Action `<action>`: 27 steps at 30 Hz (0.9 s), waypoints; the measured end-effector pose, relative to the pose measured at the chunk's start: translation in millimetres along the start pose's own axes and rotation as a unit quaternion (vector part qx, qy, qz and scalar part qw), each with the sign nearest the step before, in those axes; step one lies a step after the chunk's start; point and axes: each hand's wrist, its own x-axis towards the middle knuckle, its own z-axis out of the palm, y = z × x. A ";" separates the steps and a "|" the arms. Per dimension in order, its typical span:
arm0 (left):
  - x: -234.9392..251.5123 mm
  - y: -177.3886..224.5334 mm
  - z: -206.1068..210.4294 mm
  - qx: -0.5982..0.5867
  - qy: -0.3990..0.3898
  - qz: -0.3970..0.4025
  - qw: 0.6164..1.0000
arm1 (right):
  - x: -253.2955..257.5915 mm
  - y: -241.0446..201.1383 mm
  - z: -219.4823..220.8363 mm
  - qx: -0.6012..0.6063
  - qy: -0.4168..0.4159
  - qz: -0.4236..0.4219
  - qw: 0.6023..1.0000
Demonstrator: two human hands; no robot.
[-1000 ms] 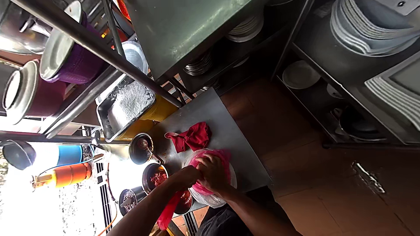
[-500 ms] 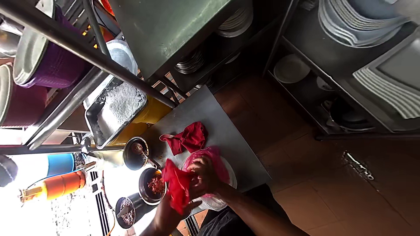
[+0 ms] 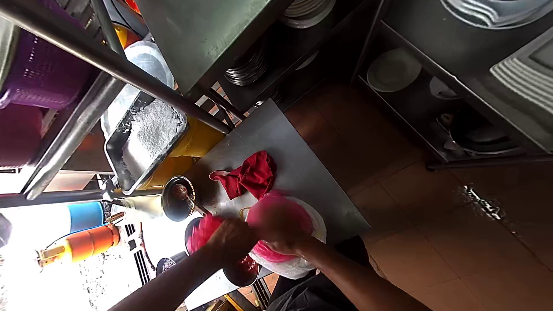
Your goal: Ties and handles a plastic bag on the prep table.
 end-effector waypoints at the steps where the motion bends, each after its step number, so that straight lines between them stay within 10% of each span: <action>1: -1.0 12.1 -5.1 -0.144 -0.064 -0.084 0.984 | -3.6 1.8 11.7 -0.048 0.087 -0.020 0.995; 3: -7.3 25.3 6.5 -0.448 -0.036 -0.181 0.875 | -3.1 1.2 29.5 -0.116 0.232 -0.044 0.965; 7: -11.3 32.7 17.1 -0.876 -0.026 -0.234 0.420 | 6.9 -5.0 52.0 -0.142 0.339 -0.012 0.930; 10: -7.4 19.4 19.4 -0.941 -0.032 -0.185 0.280 | 4.5 1.6 52.5 -0.091 0.340 -0.045 0.935; 18: -32.5 7.9 39.5 -0.977 0.071 -0.101 0.172 | 14.8 -18.7 25.6 -0.046 0.139 -0.081 0.986; 24: -49.2 52.0 19.7 -0.962 0.241 -0.075 0.104 | 19.2 -22.4 35.8 0.007 0.189 0.007 0.982; 26: -50.9 65.0 23.0 -0.931 0.317 -0.058 0.170 | 21.6 -21.4 33.5 0.042 0.179 0.048 0.982; 27: -50.3 70.0 30.3 -0.890 0.371 -0.027 0.264 | 23.2 -21.1 30.5 0.060 0.177 0.056 0.981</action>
